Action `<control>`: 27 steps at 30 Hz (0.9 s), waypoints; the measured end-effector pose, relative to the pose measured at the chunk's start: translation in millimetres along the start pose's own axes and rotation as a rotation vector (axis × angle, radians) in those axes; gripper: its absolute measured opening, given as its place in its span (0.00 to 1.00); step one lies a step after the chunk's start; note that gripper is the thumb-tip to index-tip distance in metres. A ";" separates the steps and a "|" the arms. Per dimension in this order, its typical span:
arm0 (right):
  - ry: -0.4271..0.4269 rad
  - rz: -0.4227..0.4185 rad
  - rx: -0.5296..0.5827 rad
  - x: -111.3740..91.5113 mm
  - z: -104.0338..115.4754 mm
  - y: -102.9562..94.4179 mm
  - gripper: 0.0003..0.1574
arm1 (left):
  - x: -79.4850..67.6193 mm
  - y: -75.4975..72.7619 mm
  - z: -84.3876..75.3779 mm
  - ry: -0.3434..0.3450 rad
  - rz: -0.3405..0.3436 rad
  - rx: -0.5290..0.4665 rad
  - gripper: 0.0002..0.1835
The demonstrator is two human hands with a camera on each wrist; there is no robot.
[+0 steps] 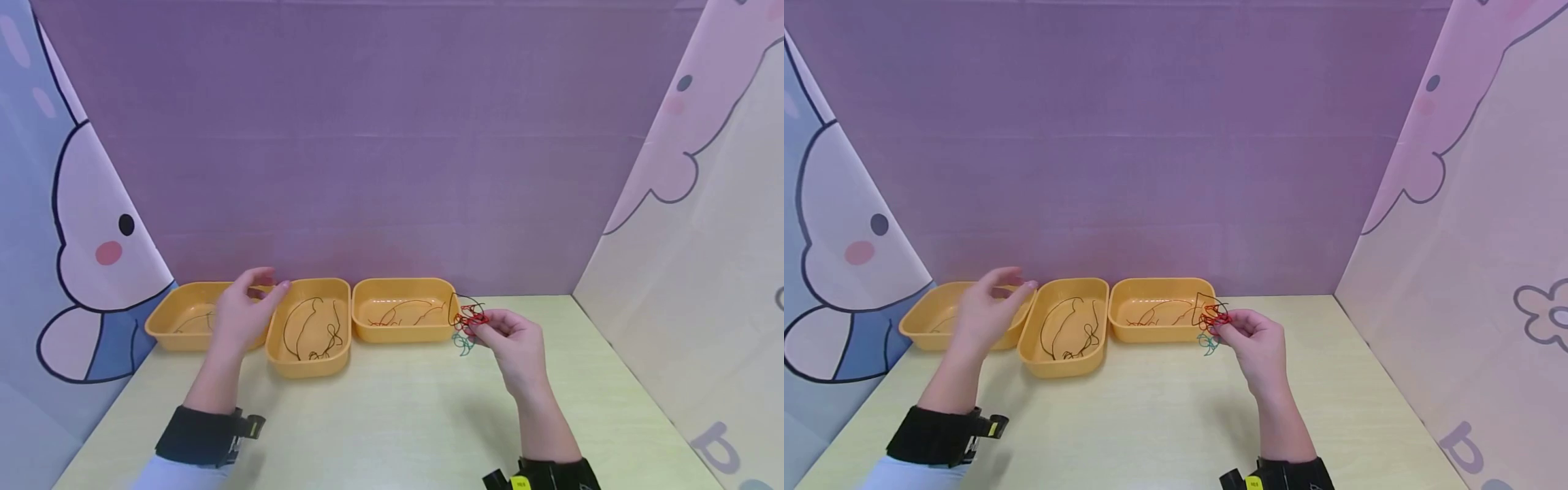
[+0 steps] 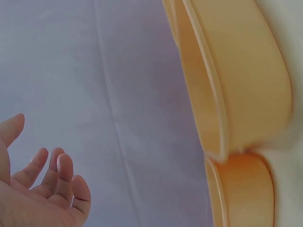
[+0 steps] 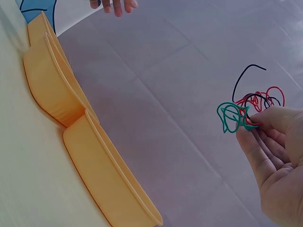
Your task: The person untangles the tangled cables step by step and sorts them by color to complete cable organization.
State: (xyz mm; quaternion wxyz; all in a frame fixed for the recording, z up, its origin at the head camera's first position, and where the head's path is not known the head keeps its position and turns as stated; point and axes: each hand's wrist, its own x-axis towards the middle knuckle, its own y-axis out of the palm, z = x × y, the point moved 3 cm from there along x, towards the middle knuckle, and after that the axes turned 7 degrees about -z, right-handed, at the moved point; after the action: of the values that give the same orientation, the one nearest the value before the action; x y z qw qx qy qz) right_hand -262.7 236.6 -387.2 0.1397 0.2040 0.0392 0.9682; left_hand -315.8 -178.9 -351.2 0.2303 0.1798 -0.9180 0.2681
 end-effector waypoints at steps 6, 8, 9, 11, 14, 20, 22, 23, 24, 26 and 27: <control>-0.001 0.008 0.001 -0.4 1.4 0.0 0.08 | -24.5 17.4 -23.4 0.060 0.023 -0.110 0.26; 0.003 0.009 -0.005 -0.8 1.8 -0.2 0.07 | -32.8 22.3 -30.0 0.066 0.034 -0.136 0.25; 0.006 0.008 -0.009 -1.1 1.9 -0.4 0.07 | -36.8 24.7 -33.1 0.069 0.035 -0.148 0.24; 0.010 0.008 -0.017 -1.3 2.2 -0.7 0.07 | -43.9 28.8 -39.0 0.078 0.042 -0.185 0.23; 0.012 0.010 -0.026 -1.9 2.4 -0.8 0.07 | -53.1 33.7 -45.6 0.089 0.053 -0.221 0.22; 0.016 0.012 -0.040 -3.1 1.7 -1.3 0.07 | -63.9 40.9 -52.2 0.101 0.095 -0.228 0.23; 0.016 0.014 -0.045 -3.3 2.0 -1.0 0.07 | -65.5 41.6 -54.1 0.103 0.098 -0.231 0.23; 0.016 0.015 -0.048 -3.4 2.5 -0.6 0.07 | -66.0 42.0 -55.2 0.106 0.096 -0.235 0.22; 0.015 0.016 -0.049 -3.6 2.8 -0.2 0.07 | -66.5 42.4 -56.2 0.109 0.095 -0.237 0.22; 0.016 0.020 -0.049 -4.0 3.3 0.8 0.07 | -67.5 44.2 -58.3 0.118 0.093 -0.237 0.22; 0.017 0.022 -0.048 -4.2 3.3 1.3 0.07 | -68.3 45.1 -59.9 0.123 0.094 -0.243 0.22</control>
State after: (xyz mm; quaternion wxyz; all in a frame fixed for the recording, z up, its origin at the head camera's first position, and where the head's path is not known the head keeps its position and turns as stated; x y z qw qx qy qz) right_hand -258.0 234.2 -385.7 0.1335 0.1930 0.0147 0.9720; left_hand -260.1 -94.7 -360.2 0.2933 0.0906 -0.9353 0.1759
